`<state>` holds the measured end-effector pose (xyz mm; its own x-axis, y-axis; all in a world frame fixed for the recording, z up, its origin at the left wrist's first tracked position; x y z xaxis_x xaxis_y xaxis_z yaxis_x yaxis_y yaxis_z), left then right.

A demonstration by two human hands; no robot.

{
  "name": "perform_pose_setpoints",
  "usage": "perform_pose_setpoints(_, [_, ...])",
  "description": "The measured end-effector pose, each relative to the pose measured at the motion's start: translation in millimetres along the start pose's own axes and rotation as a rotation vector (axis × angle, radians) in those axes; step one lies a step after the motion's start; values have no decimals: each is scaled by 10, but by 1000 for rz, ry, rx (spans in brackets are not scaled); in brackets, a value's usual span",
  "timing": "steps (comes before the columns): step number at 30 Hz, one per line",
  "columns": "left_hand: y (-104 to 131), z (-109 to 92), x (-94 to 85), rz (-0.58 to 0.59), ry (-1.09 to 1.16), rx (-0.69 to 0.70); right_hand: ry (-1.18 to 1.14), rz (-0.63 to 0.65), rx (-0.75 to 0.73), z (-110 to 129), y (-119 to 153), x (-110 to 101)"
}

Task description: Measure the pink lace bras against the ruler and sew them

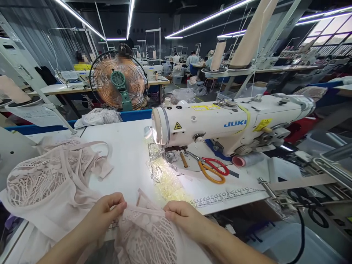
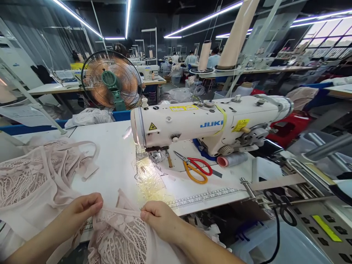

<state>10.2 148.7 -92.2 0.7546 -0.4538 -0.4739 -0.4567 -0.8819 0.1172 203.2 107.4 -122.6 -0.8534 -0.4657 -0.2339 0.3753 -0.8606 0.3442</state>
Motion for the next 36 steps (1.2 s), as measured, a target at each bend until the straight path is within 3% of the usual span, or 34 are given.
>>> perform_pose_setpoints(3, [-4, 109, -70, -63, 71, -24, 7, -14, 0, 4, -35, -22])
perform_pose_setpoints(6, [-2, 166, -32, -76, 131, -56, 21, -11, 7, 5, -63, -16])
perform_pose_setpoints(12, [-1, 43, 106, -29, 205, -68, 96, 35, -40, 187, -30, 77])
perform_pose_setpoints(18, [62, -78, 64, -38, 247, -22, 142, 47, -51, 319, 69, 110])
perform_pose_setpoints(24, [253, 163, 159, -69, 492, -35, 181, 30, -129, 502, 192, 154])
perform_pose_setpoints(27, [331, 123, 195, -64, 519, 16, 230, 25, -150, 624, 236, 204])
perform_pose_setpoints(31, [379, -53, 80, -146, 648, 117, 250, 10, -211, 849, 301, 266])
perform_pose_setpoints(36, [422, -108, -94, -199, 583, 148, 284, -91, -289, 1095, 420, 284])
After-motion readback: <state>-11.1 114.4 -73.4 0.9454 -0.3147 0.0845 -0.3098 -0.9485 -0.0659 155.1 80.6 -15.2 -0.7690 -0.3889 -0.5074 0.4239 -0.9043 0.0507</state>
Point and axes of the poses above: each hand's wrist, its own y-axis away from the middle knuckle, its own x-axis out of the palm, z = x × y, the point moved 9 cm from there along -y, towards the middle knuckle, and after that the axes turned 8 degrees about x, right-handed, at the moved point
